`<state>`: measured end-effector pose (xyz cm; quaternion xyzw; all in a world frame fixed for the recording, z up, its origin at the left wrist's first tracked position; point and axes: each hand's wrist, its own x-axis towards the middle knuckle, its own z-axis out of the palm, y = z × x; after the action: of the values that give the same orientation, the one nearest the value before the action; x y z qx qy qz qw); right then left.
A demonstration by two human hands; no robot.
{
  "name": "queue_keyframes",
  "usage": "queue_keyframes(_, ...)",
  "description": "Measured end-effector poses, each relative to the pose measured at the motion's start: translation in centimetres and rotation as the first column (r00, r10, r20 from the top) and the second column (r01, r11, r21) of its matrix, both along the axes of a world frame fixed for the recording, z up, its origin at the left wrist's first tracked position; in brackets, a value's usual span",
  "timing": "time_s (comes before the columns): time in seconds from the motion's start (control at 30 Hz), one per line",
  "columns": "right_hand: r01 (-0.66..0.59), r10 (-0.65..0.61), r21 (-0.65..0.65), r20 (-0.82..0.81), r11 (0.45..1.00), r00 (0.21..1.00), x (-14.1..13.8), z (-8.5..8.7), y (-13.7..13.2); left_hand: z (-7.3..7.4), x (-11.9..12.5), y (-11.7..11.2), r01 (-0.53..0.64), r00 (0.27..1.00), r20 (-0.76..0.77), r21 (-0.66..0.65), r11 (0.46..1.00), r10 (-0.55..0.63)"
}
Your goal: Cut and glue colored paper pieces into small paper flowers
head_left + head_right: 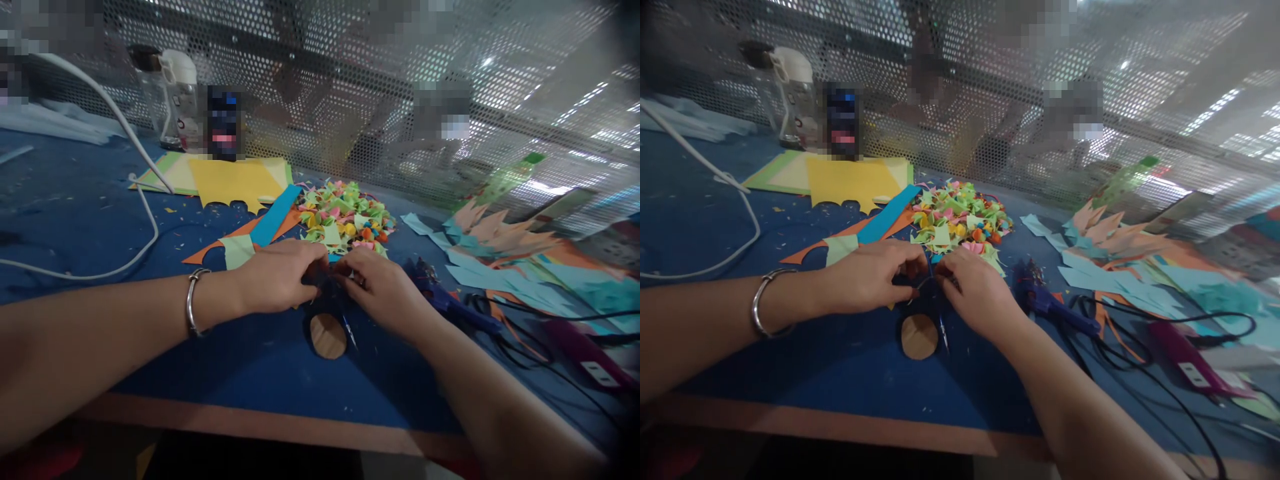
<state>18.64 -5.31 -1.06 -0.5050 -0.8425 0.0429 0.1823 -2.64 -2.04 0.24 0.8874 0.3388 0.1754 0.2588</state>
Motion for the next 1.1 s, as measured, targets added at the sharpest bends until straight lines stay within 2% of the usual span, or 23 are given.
queue_keyframes(0.13,-0.047,0.05,0.038,-0.078,0.998,0.996,-0.1,0.6,-0.4,0.1,0.2,0.5,-0.009,0.991,0.135,-0.123,0.992,0.026)
queue_keyframes(0.27,-0.087,0.095,0.089,-0.09,0.992,0.991,-0.3,1.0,-0.6,0.3,0.5,0.9,0.022,0.979,0.204,-0.217,0.976,0.024)
queue_keyframes(0.57,-0.126,0.138,0.148,-0.072,0.981,0.988,-0.6,1.1,-0.8,0.4,0.8,0.7,0.023,0.966,0.259,-0.147,0.989,0.016)
queue_keyframes(0.7,-0.129,0.147,0.172,-0.096,0.977,0.985,-0.7,1.0,-0.9,0.3,1.0,0.8,-0.013,0.974,0.217,-0.262,0.965,0.072)
queue_keyframes(0.83,-0.082,0.117,0.22,-0.15,0.972,0.982,-0.9,1.3,-1.2,0.3,1.3,1.0,0.001,0.926,0.333,-0.467,0.884,0.175)
queue_keyframes(0.97,0.007,0.069,0.342,-0.211,0.94,0.975,-1.1,1.7,-1.7,0.7,1.5,0.9,0.0,0.794,0.441,-0.689,0.724,0.419)
queue_keyframes(1.03,-0.005,0.09,0.383,-0.204,0.924,0.975,-1.3,1.7,-1.9,1.0,1.6,0.7,0.026,0.731,0.455,-0.763,0.645,0.509)
queue_keyframes(1.1,-0.05,0.127,0.402,-0.168,0.914,0.978,-1.4,1.5,-2.0,1.1,1.8,0.5,0.043,0.687,0.464,-0.794,0.607,0.559)
